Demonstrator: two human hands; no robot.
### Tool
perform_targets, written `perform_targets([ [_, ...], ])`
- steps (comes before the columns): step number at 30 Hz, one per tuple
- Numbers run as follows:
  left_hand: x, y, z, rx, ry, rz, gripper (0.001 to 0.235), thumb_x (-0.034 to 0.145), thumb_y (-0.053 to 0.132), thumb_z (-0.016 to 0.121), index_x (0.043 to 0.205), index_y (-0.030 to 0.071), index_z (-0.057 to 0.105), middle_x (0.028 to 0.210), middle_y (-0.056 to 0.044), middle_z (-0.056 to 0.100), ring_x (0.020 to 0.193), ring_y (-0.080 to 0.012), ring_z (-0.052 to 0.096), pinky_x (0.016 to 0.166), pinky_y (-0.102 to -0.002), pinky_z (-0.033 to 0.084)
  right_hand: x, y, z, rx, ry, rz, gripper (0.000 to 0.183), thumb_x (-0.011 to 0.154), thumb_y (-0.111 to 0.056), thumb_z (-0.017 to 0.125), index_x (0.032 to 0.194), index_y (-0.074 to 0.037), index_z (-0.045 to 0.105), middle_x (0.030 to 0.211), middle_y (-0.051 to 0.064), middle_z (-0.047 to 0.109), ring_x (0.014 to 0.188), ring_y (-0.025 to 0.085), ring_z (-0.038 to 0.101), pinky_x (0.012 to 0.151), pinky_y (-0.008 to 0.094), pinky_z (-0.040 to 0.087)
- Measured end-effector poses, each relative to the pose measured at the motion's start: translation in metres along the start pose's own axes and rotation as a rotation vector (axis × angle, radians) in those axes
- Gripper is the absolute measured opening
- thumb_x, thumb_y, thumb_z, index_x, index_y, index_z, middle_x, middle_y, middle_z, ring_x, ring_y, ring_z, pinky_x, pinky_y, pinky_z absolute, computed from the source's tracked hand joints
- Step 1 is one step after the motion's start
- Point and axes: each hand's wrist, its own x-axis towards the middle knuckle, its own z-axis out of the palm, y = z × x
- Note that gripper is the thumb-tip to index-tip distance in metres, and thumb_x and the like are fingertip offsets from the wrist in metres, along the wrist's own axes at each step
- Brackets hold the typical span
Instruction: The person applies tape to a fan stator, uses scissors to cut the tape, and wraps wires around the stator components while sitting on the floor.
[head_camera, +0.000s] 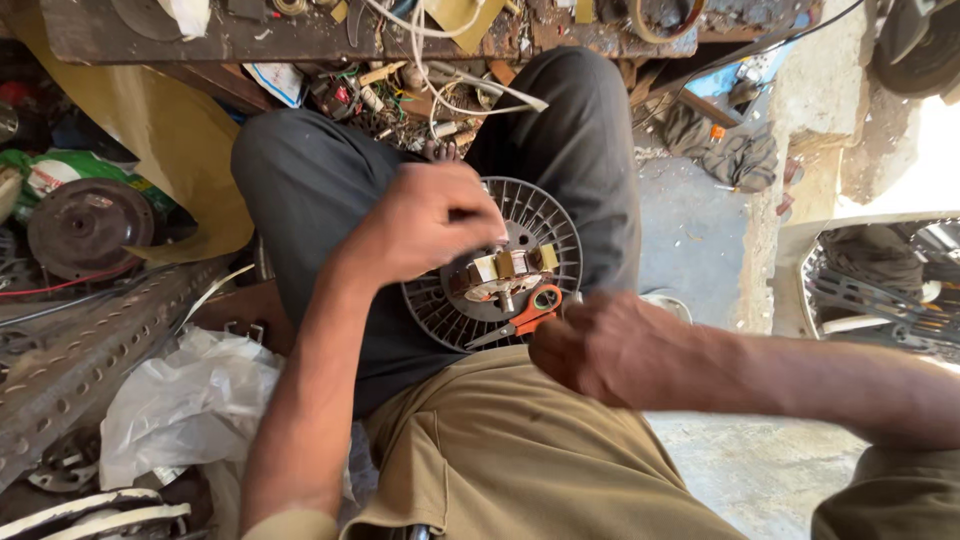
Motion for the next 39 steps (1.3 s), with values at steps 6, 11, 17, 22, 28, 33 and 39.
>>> perform_targets([
  [6, -0.075, 0.05, 0.052, 0.399, 0.132, 0.375, 0.022, 0.087, 0.011, 0.076, 0.106, 0.001, 0.073, 0.091, -0.012, 0.071, 0.081, -0.0288, 0.069, 0.074, -0.042, 0.056, 0.022, 0.078, -0.013, 0.31, 0.41, -0.135, 0.019, 0.079, -0.006, 0.071, 0.098, -0.005, 0.077, 0.087, 0.01, 0.072, 0.072, 0.024, 0.07, 0.06, 0.037, 0.056],
  [11, -0.06, 0.047, 0.049, -0.11, 0.591, -0.084, 0.011, 0.086, 0.01, 0.083, 0.084, 0.003, 0.074, 0.078, -0.012, 0.066, 0.06, -0.0237, 0.055, 0.048, -0.035, 0.042, 0.05, 0.135, 0.016, 0.391, 0.519, 0.191, 0.01, 0.089, -0.015, 0.075, 0.095, -0.007, 0.077, 0.09, 0.008, 0.075, 0.075, 0.022, 0.072, 0.067, 0.036, 0.058],
  [17, 0.032, -0.01, 0.011, 0.264, -0.116, 0.107, 0.016, 0.081, 0.017, 0.088, 0.082, 0.006, 0.076, 0.082, -0.009, 0.07, 0.077, -0.0235, 0.067, 0.069, -0.035, 0.05, 0.015, 0.086, -0.022, 0.026, -0.27, 0.593, 0.009, 0.094, -0.027, 0.071, 0.099, -0.02, 0.071, 0.082, 0.006, 0.071, 0.059, 0.022, 0.065, 0.049, 0.04, 0.051],
  [22, -0.033, 0.013, 0.017, -0.044, 0.147, 0.12, 0.006, 0.095, 0.01, 0.075, 0.101, 0.008, 0.074, 0.096, -0.007, 0.071, 0.084, -0.0249, 0.07, 0.075, -0.035, 0.056, 0.005, 0.021, -0.036, 0.158, 0.136, -0.131, 0.01, 0.083, -0.013, 0.067, 0.078, -0.005, 0.065, 0.077, 0.008, 0.063, 0.067, 0.024, 0.066, 0.054, 0.04, 0.051],
  [28, -0.082, 0.059, 0.06, 0.294, 0.121, 0.211, 0.016, 0.088, 0.002, 0.074, 0.103, 0.0, 0.071, 0.086, -0.009, 0.066, 0.076, -0.025, 0.068, 0.066, -0.041, 0.055, 0.014, 0.032, -0.061, 0.385, 0.063, -0.027, 0.013, 0.085, -0.013, 0.073, 0.077, -0.004, 0.068, 0.07, 0.006, 0.064, 0.061, 0.02, 0.065, 0.058, 0.041, 0.054],
  [33, -0.081, 0.054, 0.067, 0.305, 0.412, 0.188, 0.013, 0.086, 0.001, 0.074, 0.095, 0.004, 0.067, 0.088, -0.007, 0.065, 0.077, -0.0229, 0.069, 0.067, -0.036, 0.057, 0.025, 0.067, -0.034, 0.207, 0.374, -0.129, 0.006, 0.09, -0.008, 0.073, 0.092, -0.002, 0.074, 0.083, 0.01, 0.068, 0.072, 0.022, 0.067, 0.057, 0.035, 0.054],
  [39, -0.078, 0.063, 0.05, 0.411, 0.495, 0.178, 0.008, 0.09, 0.004, 0.074, 0.094, 0.007, 0.068, 0.086, -0.006, 0.064, 0.076, -0.0207, 0.066, 0.069, -0.035, 0.055, 0.062, 0.143, 0.019, 0.52, 0.481, 0.198, 0.01, 0.086, -0.01, 0.077, 0.094, -0.004, 0.076, 0.083, 0.011, 0.069, 0.071, 0.025, 0.068, 0.061, 0.04, 0.054],
])
